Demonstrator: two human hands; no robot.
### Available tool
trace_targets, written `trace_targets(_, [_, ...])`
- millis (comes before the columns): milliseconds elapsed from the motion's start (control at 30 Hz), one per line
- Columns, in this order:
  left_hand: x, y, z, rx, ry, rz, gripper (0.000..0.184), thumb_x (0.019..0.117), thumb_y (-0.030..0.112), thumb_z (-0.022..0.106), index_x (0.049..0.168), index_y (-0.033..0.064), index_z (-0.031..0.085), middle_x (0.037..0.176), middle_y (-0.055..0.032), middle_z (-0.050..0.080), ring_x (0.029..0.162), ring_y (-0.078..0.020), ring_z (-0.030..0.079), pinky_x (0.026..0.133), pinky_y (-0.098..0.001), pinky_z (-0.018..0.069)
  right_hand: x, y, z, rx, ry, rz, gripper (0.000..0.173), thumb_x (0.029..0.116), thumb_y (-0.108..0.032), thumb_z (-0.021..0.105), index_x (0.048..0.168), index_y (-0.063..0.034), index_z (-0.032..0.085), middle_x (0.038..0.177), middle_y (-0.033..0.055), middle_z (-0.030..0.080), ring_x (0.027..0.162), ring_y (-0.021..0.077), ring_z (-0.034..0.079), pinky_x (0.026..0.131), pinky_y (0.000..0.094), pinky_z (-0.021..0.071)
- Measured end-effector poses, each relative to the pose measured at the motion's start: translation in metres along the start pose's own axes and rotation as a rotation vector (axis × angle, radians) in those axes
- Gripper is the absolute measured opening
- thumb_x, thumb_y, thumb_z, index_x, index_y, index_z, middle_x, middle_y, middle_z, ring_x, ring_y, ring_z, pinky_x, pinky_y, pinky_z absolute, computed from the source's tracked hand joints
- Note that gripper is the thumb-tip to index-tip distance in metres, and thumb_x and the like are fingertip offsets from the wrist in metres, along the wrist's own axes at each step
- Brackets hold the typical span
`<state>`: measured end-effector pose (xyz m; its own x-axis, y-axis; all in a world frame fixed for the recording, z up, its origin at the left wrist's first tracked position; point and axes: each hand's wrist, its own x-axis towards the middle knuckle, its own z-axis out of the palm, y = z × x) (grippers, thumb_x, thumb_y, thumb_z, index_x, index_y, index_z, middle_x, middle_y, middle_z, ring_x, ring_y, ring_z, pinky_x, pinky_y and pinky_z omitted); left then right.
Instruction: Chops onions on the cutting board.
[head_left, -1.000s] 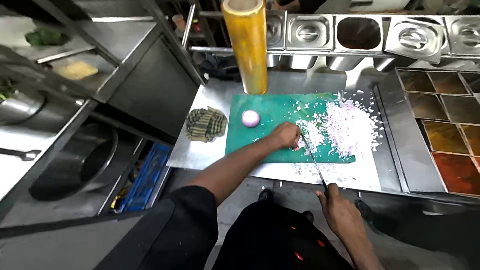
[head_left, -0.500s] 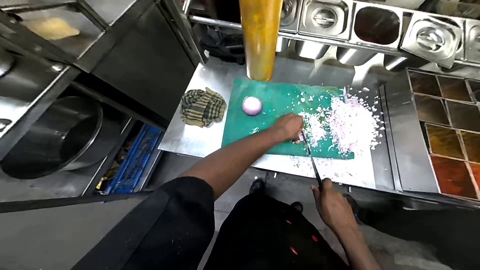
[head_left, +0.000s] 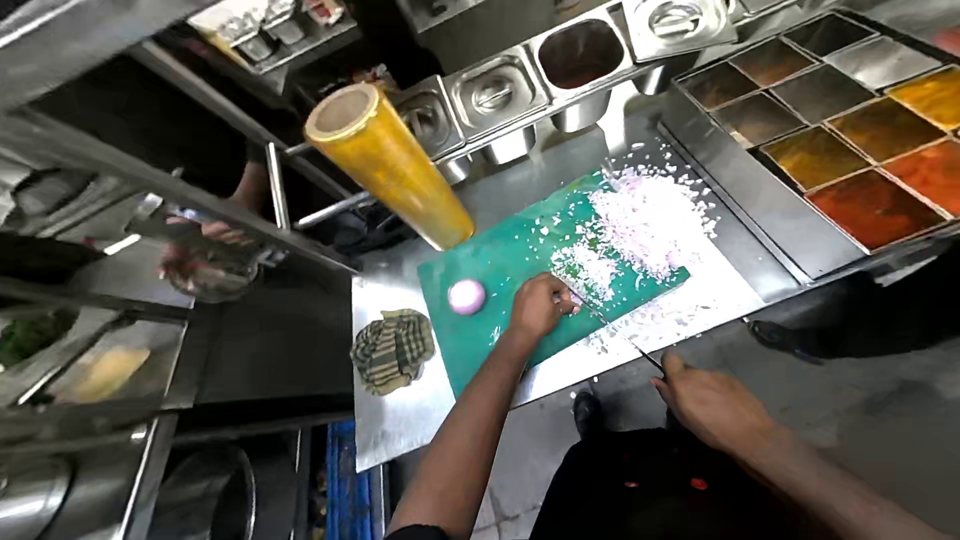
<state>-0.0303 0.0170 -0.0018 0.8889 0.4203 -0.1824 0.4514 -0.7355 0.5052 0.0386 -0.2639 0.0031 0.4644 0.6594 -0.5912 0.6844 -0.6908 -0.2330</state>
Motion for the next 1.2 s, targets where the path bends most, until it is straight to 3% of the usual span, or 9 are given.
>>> trace_targets(167, [-0.002,-0.006,0.002,0.016,0.059,0.047,0.026,0.0854,0.03,0.085,0.089,0.0066,0.075,0.099,-0.0097,0.072,0.094,-0.0256,0.069,0.088,-0.0486,0.0569,0.002,0.004,0.007,0.051,-0.06,-0.005,0.046,0.1113,-0.043,0.036,0.133,-0.0037,0.047,0.101,0.023,0.068,0.097,0.0438,0.071,0.081,0.0567,0.0569])
trace_targets(300, [-0.006,-0.013,0.009,-0.012,0.106,0.082,0.025,0.0829,0.029,0.088,0.085,0.0072,0.075,0.097,-0.0086,0.072,0.092,-0.0239,0.069,0.086,-0.0469,0.0573,-0.003,-0.004,0.0,0.029,-0.041,-0.02,0.045,0.1106,-0.045,0.035,0.13,-0.0065,0.047,0.095,0.0187,0.067,0.092,0.0407,0.072,0.077,0.0545,0.0576])
trace_targets(400, [-0.008,-0.017,0.013,-0.037,0.169,0.111,0.024,0.0828,0.029,0.088,0.085,0.0087,0.076,0.096,-0.0073,0.072,0.092,-0.0225,0.069,0.086,-0.045,0.0579,0.006,0.004,0.021,0.077,-0.042,-0.012,0.047,0.1111,-0.043,0.035,0.134,-0.0036,0.046,0.1,0.0236,0.068,0.096,0.0449,0.071,0.081,0.0578,0.057])
trace_targets(567, [-0.022,-0.018,0.017,-0.13,0.203,0.069,0.025,0.0817,0.026,0.088,0.093,0.0087,0.074,0.118,-0.0111,0.066,0.105,-0.0238,0.066,0.092,-0.0439,0.0578,0.006,0.001,0.025,0.061,-0.041,0.0,0.046,0.1112,-0.044,0.035,0.131,-0.0036,0.047,0.101,0.023,0.068,0.097,0.0438,0.071,0.081,0.0569,0.057])
trace_targets(700, [-0.024,-0.008,0.008,-0.053,0.093,-0.032,0.017,0.0869,0.022,0.083,0.089,0.0072,0.075,0.103,-0.0093,0.071,0.098,-0.0242,0.068,0.091,-0.0461,0.0558,0.004,-0.003,0.022,0.069,-0.047,-0.006,0.046,0.1111,-0.043,0.035,0.132,-0.0042,0.046,0.102,0.0223,0.068,0.098,0.0431,0.071,0.081,0.0567,0.0567])
trace_targets(833, [-0.017,0.005,0.0,-0.016,0.001,-0.146,0.014,0.0878,0.021,0.081,0.092,0.0085,0.076,0.102,-0.0079,0.072,0.093,-0.0238,0.068,0.088,-0.0474,0.0556,-0.005,-0.015,-0.001,-0.019,0.032,-0.023,0.043,0.11,-0.043,0.037,0.129,-0.0066,0.05,0.095,0.0177,0.069,0.09,0.0399,0.072,0.075,0.0533,0.0576])
trace_targets(1000, [-0.016,0.008,-0.003,0.024,-0.026,-0.149,0.016,0.0895,0.023,0.079,0.096,0.0085,0.077,0.105,-0.0089,0.073,0.098,-0.0259,0.069,0.091,-0.0502,0.0551,0.005,-0.01,0.012,0.012,-0.053,-0.016,0.044,0.1116,-0.04,0.035,0.135,-0.0038,0.046,0.106,0.0234,0.068,0.099,0.0438,0.071,0.082,0.0564,0.0571])
trace_targets(1133, [-0.02,0.007,-0.001,0.023,-0.021,-0.141,0.016,0.0897,0.023,0.08,0.092,0.0077,0.076,0.101,-0.0091,0.072,0.095,-0.0257,0.068,0.09,-0.0497,0.0549,-0.005,-0.021,-0.006,-0.016,-0.069,-0.029,0.043,0.1106,-0.043,0.035,0.132,-0.0071,0.046,0.097,0.018,0.068,0.093,0.0401,0.072,0.078,0.0543,0.0573])
trace_targets(1200, [-0.021,0.004,-0.001,0.019,-0.006,-0.12,0.015,0.0896,0.022,0.079,0.093,0.0084,0.077,0.1,-0.0087,0.072,0.092,-0.0252,0.068,0.087,-0.049,0.0556,0.0,-0.014,0.008,0.021,-0.074,-0.037,0.047,0.1111,-0.042,0.035,0.137,-0.0038,0.044,0.101,0.0219,0.068,0.096,0.0435,0.071,0.081,0.0572,0.0568])
